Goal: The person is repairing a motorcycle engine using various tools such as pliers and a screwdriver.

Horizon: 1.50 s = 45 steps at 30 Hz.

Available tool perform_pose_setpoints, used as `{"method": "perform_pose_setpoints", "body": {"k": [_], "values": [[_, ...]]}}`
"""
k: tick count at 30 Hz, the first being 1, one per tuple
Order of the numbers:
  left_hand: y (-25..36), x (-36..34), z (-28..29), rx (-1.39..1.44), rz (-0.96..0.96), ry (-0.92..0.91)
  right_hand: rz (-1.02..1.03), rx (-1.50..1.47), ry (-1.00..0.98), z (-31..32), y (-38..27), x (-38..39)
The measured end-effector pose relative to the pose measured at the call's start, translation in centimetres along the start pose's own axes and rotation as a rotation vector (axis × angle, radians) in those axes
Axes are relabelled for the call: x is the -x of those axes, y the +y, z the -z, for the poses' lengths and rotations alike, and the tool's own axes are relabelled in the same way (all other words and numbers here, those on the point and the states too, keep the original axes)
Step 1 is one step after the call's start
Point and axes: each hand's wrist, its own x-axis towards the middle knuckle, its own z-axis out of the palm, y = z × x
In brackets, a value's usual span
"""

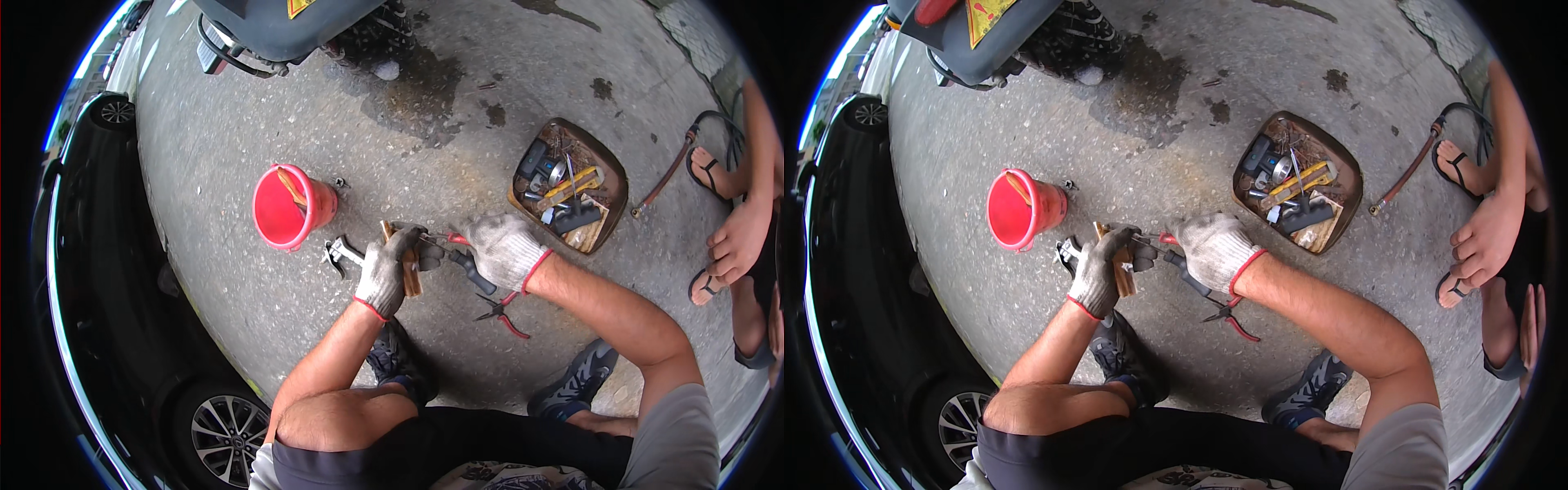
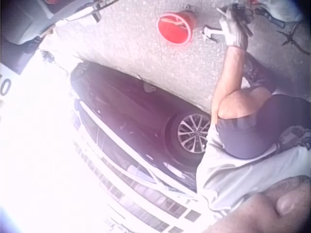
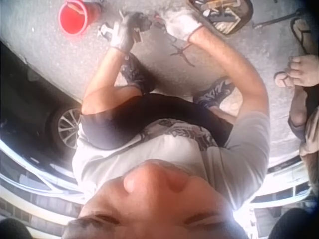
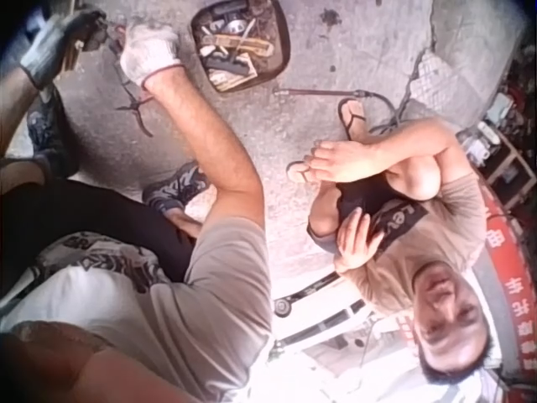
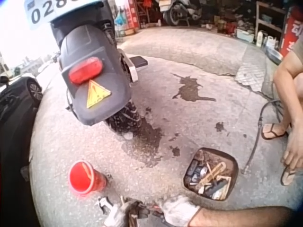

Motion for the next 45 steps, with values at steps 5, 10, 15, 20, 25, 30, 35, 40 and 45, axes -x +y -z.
{"method": "perform_pose_setpoints", "body": {"k": [5, 10, 15, 20, 25, 30, 35, 40, 45], "values": [[-0.8, -0.3, 0.5, -0.008, 0.0, 0.008, 0.013, 0.063, 0.119, -0.4, -0.7, 0.1], [-1.4, -0.8, 0.8, -0.032, 0.005, 0.012, -0.055, 0.016, -0.055, -0.3, -0.8, 0.0], [-1.5, -0.9, 0.8, -0.051, -0.003, -0.001, -0.069, 0.019, -0.029, 0.6, -1.7, -0.1], [-1.3, -1.0, 0.9, -0.044, 0.002, -0.018, 0.02, 0.229, 0.03, 0.5, -1.6, -0.1], [-1.3, -1.7, 2.5, 0.079, -0.002, -0.163, -0.1, -0.064, 0.067, -1.2, -1.5, 0.5], [-0.7, -5.0, 3.7, -0.098, -0.111, 0.171, -0.108, -0.222, 0.17, -2.3, -2.5, 1.5], [0.6, -7.2, 1.5, -0.618, -0.124, 0.321, -0.1, -0.19, 0.152, -1.8, -3.4, 3.2], [2.7, -9.4, -1.0, -0.412, -0.352, 0.466, -0.173, -0.193, 0.148, 1.3, -2.8, 7.4], [5.6, -9.1, 0.1, -0.069, -0.196, 0.404, -0.129, -0.429, 0.442, 6.5, -0.2, 12.5]]}}
